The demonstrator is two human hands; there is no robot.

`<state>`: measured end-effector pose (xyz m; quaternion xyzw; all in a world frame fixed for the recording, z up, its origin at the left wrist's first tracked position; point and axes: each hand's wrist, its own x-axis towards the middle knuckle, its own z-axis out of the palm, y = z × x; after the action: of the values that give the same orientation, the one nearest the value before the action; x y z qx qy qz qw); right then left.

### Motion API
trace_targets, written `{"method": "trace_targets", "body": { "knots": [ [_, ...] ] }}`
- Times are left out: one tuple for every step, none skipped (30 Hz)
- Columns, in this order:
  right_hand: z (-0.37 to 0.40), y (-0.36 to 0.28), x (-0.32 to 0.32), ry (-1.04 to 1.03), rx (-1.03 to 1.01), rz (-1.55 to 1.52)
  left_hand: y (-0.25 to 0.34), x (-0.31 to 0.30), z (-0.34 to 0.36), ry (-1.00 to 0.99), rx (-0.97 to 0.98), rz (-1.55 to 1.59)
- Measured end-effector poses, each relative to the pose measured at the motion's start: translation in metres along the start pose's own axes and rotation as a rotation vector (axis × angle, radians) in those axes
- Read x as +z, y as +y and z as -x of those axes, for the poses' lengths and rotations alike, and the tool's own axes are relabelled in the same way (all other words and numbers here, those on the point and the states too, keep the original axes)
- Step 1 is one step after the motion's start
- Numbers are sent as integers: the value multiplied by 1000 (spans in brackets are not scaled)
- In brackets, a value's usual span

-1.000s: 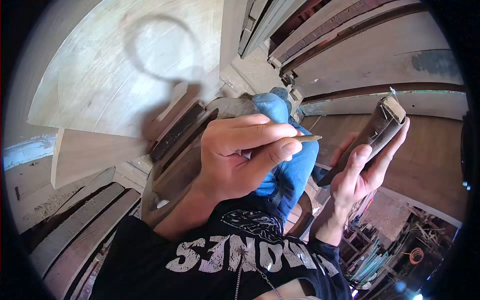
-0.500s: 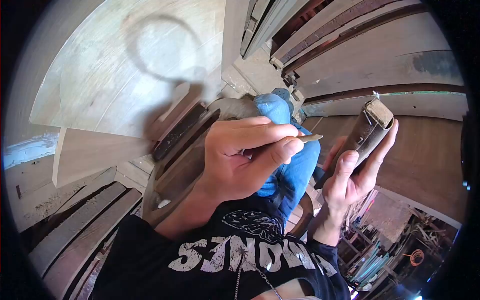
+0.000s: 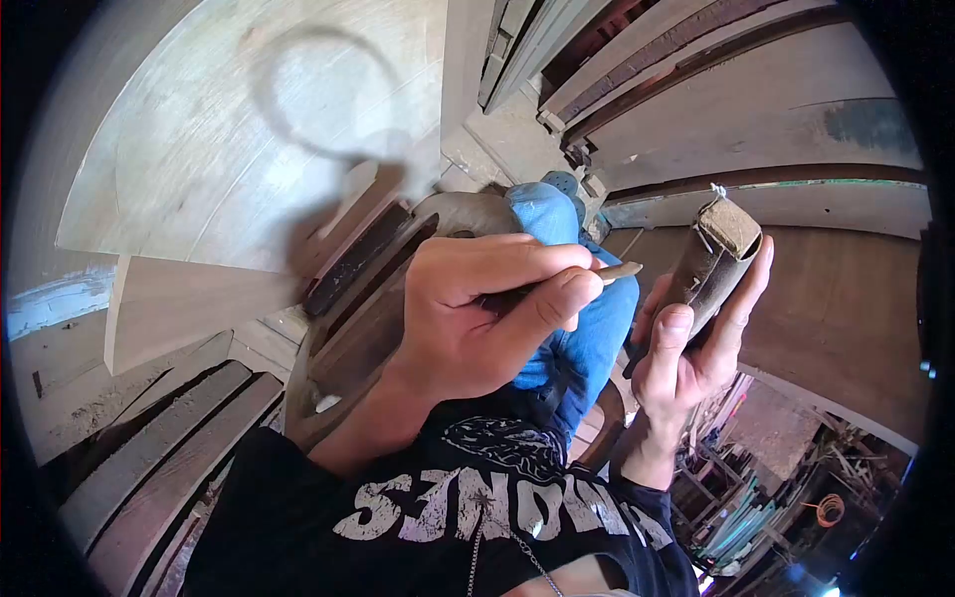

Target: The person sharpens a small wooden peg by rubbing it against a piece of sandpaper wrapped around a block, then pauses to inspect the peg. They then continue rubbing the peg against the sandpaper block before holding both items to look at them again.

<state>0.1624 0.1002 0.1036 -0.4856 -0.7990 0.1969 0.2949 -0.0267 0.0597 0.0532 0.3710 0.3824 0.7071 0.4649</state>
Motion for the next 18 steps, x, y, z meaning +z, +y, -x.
{"method": "trace_targets", "body": {
  "knots": [
    [0, 0, 0, 1, -3, -4, 2, -1, 0, -1, 0, 0],
    [1, 0, 0, 1, -5, -8, 4, -3, -1, -22, -24, -12],
    [1, 0, 0, -17, -8, -7, 6, -3, -1, -44, -48, -25],
    [1, 0, -1, -16, -8, -6, 5, -3, 0, -45, -48, -24],
    [2, 1, -2, -25, -15, 17, 5, -2, 0, -32, -58, -10],
    [2, 1, -2, -34, -23, 40, 5, -2, 1, -19, -68, 4],
    [2, 0, 0, -17, -9, 4, 4, -1, 1, -20, -67, 5],
    [2, -1, 1, -17, -10, 5, 4, -1, 2, -19, -53, 9],
    [1, -2, 3, -13, -11, -4, 3, -1, 2, -19, -38, 13],
    [1, -3, 4, -10, -13, -13, 3, -2, 2, -18, -37, 14],
    [1, -4, 4, -7, -14, -22, 3, -3, 2, -31, -55, 21],
    [1, -5, 5, -3, -15, -31, 3, -3, 2, -43, -73, 28],
    [0, -6, 5, 0, -16, -39, 1, -3, 3, -43, -73, 29],
    [0, -6, 5, 4, -16, -48, -2, -3, 4, -35, -42, 41],
    [1, -5, 3, -18, -18, -22, -4, -3, 5, -26, -12, 52],
    [2, -6, 3, -18, -18, -22, -3, -4, 4, -26, -12, 52],
    [1, -7, 2, -30, -12, -10, -3, -5, 4, -37, -17, 38],
    [1, -8, 2, -43, -6, 3, -2, -5, 4, -48, -22, 24]
  ]
}}
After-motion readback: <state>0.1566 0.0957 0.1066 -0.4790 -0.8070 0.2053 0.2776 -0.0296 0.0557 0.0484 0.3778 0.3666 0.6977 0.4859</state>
